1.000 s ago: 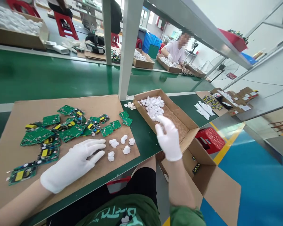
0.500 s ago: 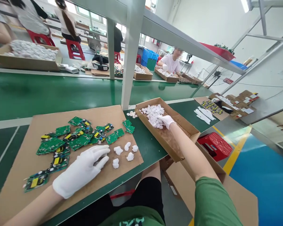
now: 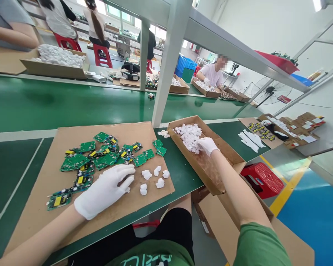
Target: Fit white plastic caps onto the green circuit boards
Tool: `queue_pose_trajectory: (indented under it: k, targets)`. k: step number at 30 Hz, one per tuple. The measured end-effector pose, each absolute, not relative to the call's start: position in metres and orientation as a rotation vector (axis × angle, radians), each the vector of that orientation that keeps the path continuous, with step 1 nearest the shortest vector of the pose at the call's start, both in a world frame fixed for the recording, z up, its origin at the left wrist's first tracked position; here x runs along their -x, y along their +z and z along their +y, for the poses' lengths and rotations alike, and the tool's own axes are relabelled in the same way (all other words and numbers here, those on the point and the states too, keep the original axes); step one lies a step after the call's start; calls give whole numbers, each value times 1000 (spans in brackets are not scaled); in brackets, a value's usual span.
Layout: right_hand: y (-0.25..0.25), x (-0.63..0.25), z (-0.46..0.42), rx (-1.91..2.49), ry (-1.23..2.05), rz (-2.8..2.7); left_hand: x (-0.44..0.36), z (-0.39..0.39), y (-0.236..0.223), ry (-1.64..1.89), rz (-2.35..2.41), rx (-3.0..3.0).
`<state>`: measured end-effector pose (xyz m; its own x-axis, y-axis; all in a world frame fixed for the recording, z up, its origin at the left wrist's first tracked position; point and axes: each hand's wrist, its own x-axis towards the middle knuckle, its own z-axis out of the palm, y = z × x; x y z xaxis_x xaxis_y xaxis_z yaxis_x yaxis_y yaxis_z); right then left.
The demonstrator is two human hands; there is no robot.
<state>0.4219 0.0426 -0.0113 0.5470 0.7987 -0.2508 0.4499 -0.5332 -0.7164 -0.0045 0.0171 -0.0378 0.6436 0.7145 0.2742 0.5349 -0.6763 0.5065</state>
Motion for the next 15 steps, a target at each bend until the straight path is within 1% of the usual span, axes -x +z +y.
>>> queue_pose_trajectory:
  k: [3,6,15]
  targets:
    - [-6,-425,41,2242,931,-1000,5,17,-35,661,992,-2494]
    - [-5,-423,40,2243,972,-1038,5,15,-34,652,982,-2511]
    - [-6,-413,38,2200,668,-1114,3,11,-37,609,970,-2539]
